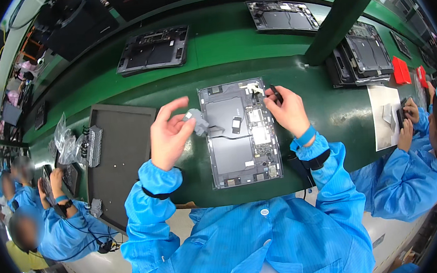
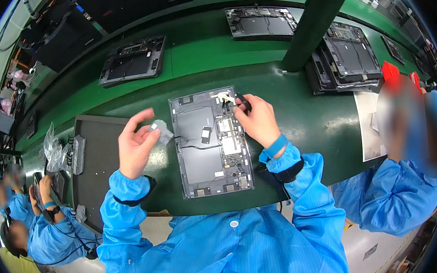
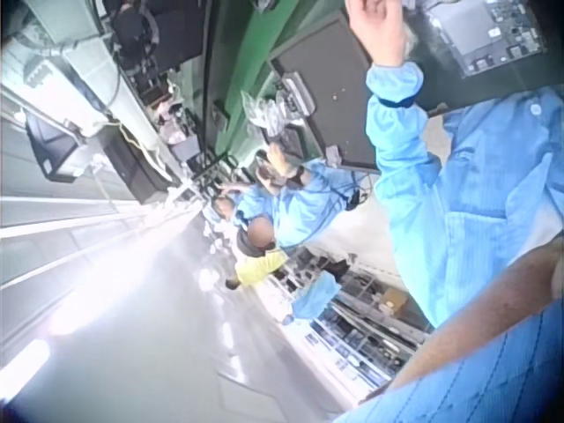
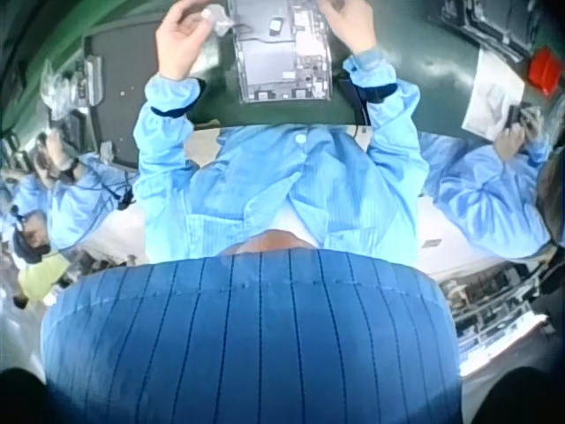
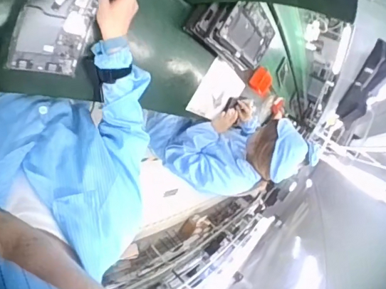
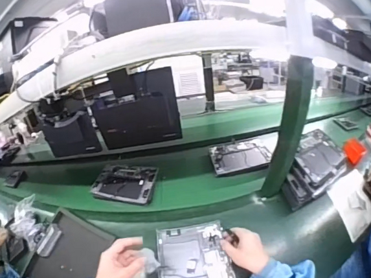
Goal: Assembling components into electronic tablet devices on a factory production line.
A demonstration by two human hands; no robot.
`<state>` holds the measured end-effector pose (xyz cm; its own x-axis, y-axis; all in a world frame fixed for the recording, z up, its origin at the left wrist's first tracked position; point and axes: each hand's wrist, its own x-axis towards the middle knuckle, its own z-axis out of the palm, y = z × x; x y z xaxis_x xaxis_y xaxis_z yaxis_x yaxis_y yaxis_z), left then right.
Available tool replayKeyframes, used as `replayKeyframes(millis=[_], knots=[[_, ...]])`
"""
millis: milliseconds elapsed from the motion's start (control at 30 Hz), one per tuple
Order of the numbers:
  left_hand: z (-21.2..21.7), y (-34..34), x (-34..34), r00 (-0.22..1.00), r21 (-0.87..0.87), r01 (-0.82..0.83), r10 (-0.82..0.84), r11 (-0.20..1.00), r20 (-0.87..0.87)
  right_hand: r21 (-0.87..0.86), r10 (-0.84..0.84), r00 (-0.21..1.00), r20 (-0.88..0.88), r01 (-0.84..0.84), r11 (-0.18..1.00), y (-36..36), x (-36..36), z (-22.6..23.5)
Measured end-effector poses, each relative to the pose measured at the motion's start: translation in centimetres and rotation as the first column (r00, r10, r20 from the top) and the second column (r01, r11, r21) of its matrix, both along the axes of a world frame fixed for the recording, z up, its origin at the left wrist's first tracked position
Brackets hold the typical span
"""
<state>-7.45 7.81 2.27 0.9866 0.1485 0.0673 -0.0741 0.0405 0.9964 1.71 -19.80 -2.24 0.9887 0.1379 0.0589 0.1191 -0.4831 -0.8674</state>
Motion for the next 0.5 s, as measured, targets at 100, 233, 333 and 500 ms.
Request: replayKeyframes(millis=[100,233,333,500], knots=[[-0.5,-1.3,2.0,0.998,0.08,0.027,-0.023,0.996,-0.054,-0.052,0.01,0.999,0.053,-0.007,0.999,0.1,0.1,-0.3],[-0.7,-1.9,4.0,0.978,0.143,0.135,-0.109,0.98,-0.18,-0.014,0.02,1.0,0.002,-0.02,1.0,-0.2,-0.1,-0.4],[-1.2,-2.4,5.0,0.977,0.224,0.154,-0.115,0.962,-0.179,-0.027,0.037,0.999,-0.014,-0.037,0.999,-0.2,-0.3,0.0],[-1.1,-4.0,6.6,0.971,0.275,0.193,-0.143,0.942,-0.19,-0.046,0.05,0.997,0.064,-0.047,0.998,0.4,-0.6,-0.2]])
